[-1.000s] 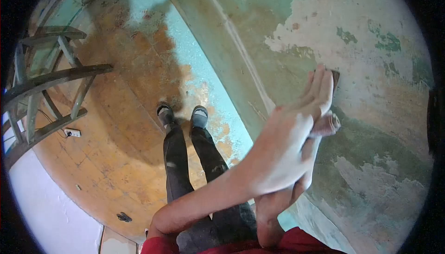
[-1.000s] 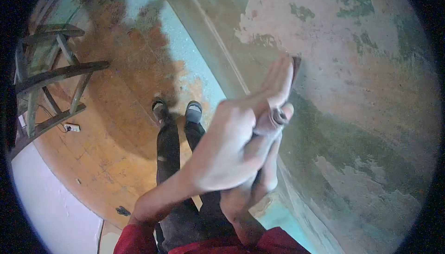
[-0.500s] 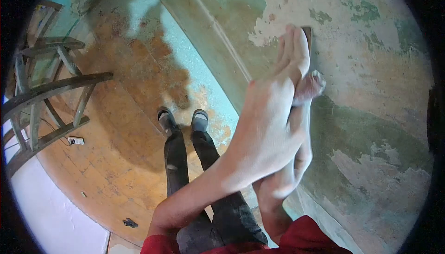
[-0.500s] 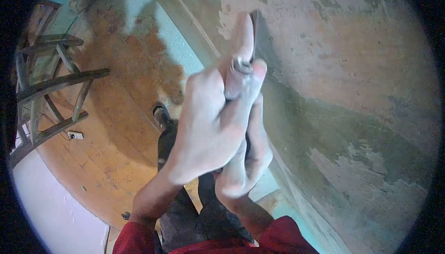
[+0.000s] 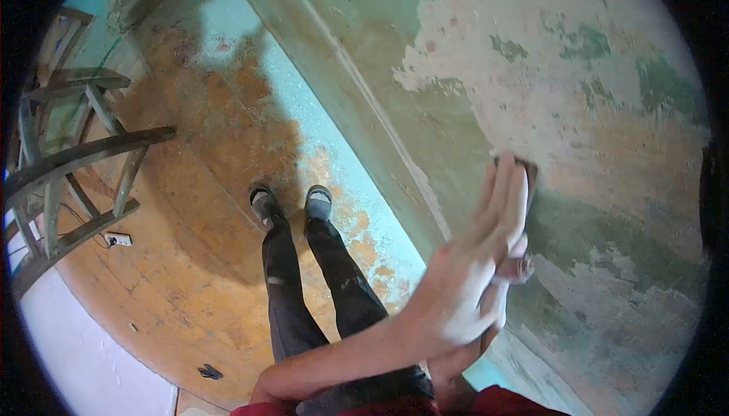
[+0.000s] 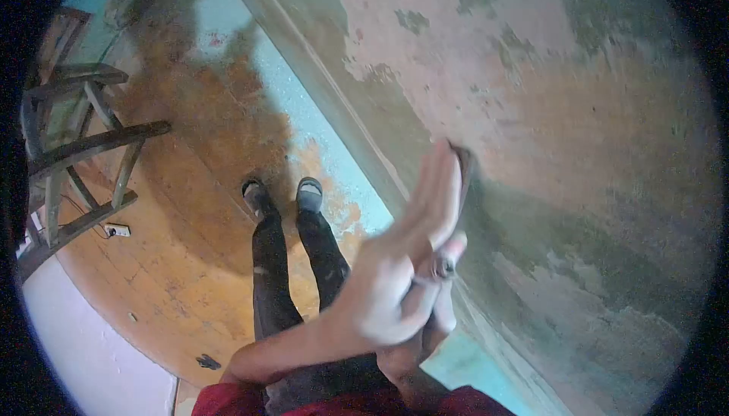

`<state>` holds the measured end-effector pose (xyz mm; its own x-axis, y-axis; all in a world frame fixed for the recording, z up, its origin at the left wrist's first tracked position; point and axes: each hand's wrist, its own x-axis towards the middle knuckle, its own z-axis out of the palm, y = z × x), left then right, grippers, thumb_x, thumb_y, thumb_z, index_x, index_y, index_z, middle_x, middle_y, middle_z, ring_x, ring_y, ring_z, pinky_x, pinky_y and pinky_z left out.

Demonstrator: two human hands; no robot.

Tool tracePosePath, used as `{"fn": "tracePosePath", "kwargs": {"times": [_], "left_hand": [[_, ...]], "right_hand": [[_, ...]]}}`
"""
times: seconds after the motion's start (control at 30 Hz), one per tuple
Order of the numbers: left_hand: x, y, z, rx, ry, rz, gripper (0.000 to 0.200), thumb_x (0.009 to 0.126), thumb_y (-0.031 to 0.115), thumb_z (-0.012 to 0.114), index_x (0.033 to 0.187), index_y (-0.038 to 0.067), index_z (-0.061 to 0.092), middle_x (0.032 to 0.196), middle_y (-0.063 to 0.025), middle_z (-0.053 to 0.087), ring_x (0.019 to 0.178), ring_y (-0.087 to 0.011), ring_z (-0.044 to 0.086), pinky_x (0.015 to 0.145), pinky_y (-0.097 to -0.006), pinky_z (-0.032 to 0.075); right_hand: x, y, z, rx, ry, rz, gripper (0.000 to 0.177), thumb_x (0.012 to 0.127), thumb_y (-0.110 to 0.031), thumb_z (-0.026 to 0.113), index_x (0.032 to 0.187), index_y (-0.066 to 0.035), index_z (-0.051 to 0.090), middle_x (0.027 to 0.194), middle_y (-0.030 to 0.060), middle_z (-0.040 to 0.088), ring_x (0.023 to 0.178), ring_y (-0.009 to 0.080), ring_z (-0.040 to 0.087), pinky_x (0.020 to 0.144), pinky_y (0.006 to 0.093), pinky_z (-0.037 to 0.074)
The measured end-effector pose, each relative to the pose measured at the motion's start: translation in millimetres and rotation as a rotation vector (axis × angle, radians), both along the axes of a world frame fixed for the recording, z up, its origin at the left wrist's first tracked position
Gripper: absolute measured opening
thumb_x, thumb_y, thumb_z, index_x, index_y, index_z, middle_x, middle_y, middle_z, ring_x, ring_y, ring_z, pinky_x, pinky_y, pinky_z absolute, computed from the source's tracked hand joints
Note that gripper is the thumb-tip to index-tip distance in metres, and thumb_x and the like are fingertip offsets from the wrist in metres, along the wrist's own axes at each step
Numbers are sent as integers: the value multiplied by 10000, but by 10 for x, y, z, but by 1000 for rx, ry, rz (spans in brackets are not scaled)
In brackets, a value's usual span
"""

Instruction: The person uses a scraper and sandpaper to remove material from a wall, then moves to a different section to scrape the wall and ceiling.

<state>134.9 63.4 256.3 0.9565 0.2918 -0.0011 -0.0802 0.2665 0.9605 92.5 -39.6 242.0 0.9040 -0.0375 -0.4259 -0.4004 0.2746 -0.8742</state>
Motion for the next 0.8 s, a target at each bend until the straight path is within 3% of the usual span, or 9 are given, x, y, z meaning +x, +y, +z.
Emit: {"fn": "tracePosePath", "kwargs": {"times": [0.1,0.3,0.37,0.5,0.63,0.67,0.7,0.77,0.8], "left_hand": [[206,298,-36,175,-76,56,866,756,-139,553,1514,14,162,1519,-314,157,1382,-478,192,927,-395,486],[83,157,67,35,-69,5,561,933,26,491,1446,-81,288,1481,-345,249,1379,-429,257,1097,-379,326],[207,337,20,215,-76,64,823,750,-153,531,1496,-1,218,1535,-279,184,1398,-435,207,909,-355,518],[25,182,99,102,-65,-40,614,921,9,502,1478,-46,249,1499,-339,214,1370,-421,285,1043,-395,400],[115,285,40,-70,-22,-106,829,748,-118,553,1496,-2,215,1517,-309,197,1384,-456,242,910,-383,509],[188,395,50,221,-82,-3,836,741,-130,551,1496,-2,215,1521,-309,186,1380,-458,258,908,-394,502],[182,376,48,228,-83,-4,836,741,-130,551,1496,-2,215,1521,-309,186,1380,-458,258,908,-394,502],[102,270,74,66,-67,-39,604,927,-1,485,1486,-19,254,1523,-315,182,1397,-413,235,1083,-383,355],[38,236,131,122,-38,-122,589,936,7,470,1482,-29,252,1524,-313,181,1411,-399,210,1089,-378,349]], "right_hand": [[29,16,121,-166,-35,120,476,992,-235,450,1390,19,385,1249,102,548,1089,157,533,927,302,410],[231,208,360,-493,-96,414,533,1014,-255,437,1459,1,297,1184,97,579,1037,148,546,896,282,417],[261,228,441,-613,-118,503,553,1021,-262,433,1482,-5,267,1162,95,590,1020,145,551,885,276,420],[245,326,448,-575,-98,511,543,1026,-339,449,1466,-46,324,1113,71,603,955,122,565,800,257,442],[171,157,464,-560,-12,475,533,1026,-393,445,1449,-77,371,1086,53,611,924,113,576,764,251,457],[198,160,532,-56,226,336,506,1032,-436,398,1424,-117,399,1061,35,613,910,120,598,744,266,487],[161,7,383,-49,223,336,506,1032,-436,398,1424,-117,399,1061,35,613,910,120,598,744,266,487],[-4,-376,-32,950,381,346,484,1033,-465,360,1417,-171,383,1099,14,599,909,120,605,738,274,504],[45,-286,39,948,376,353,484,1033,-465,360,1417,-171,383,1099,14,599,909,120,605,738,274,504]]}}
